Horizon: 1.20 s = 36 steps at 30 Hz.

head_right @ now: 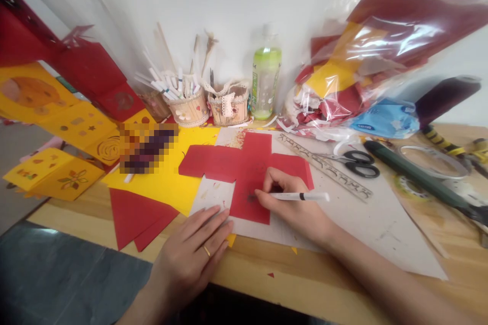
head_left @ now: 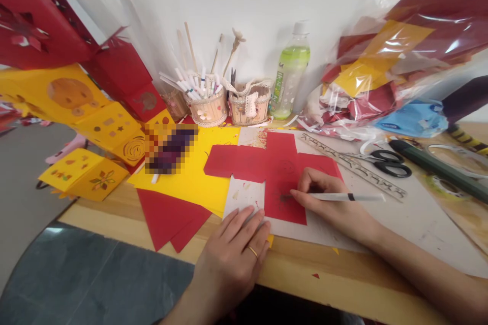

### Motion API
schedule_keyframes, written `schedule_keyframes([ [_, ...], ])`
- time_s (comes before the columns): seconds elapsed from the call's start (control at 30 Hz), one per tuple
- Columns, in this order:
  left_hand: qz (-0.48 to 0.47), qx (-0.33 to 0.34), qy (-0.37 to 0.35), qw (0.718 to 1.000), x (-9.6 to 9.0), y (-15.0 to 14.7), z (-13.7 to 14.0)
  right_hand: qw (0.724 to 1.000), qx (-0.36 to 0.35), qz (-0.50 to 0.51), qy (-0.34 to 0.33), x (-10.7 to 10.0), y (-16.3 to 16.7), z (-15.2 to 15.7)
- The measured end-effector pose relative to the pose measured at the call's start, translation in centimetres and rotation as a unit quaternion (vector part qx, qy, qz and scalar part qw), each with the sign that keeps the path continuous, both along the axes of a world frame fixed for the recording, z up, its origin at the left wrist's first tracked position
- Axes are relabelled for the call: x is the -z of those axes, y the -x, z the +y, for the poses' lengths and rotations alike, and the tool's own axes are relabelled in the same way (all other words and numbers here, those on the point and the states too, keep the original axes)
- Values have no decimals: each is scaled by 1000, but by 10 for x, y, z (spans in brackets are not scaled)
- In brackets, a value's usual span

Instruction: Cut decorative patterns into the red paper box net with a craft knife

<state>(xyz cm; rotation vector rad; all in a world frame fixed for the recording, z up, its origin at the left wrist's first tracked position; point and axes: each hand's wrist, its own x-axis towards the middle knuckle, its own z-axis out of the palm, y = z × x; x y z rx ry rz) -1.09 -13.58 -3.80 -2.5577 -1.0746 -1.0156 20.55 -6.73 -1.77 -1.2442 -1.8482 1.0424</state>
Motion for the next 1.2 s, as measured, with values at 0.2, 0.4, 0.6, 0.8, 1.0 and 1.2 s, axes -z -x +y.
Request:
schedule_keyframes([
  [0.2, 5, 0, -1, 1000, 0, 0, -1, 1000, -1, 0, 0, 0, 0, 0],
  [0.4, 3, -1, -5, 1000, 0, 0, -1, 1000, 2, 4, 0, -2, 2, 0],
  [0.6, 0, 3, -9, 1000, 0, 0, -2, 1000, 7, 22, 0, -5, 2, -1],
  [0.8, 1, 7, -5, 1000, 1, 1, -3, 994, 64, 88, -24, -7, 1, 3],
  [1.0, 3, 10, -2, 1000, 3, 1, -4, 970, 176, 146, -80, -17, -21, 15],
  [1.2, -2, 6, -7, 1000, 5, 1, -4, 963, 214, 101, -132, -28, -51, 28],
])
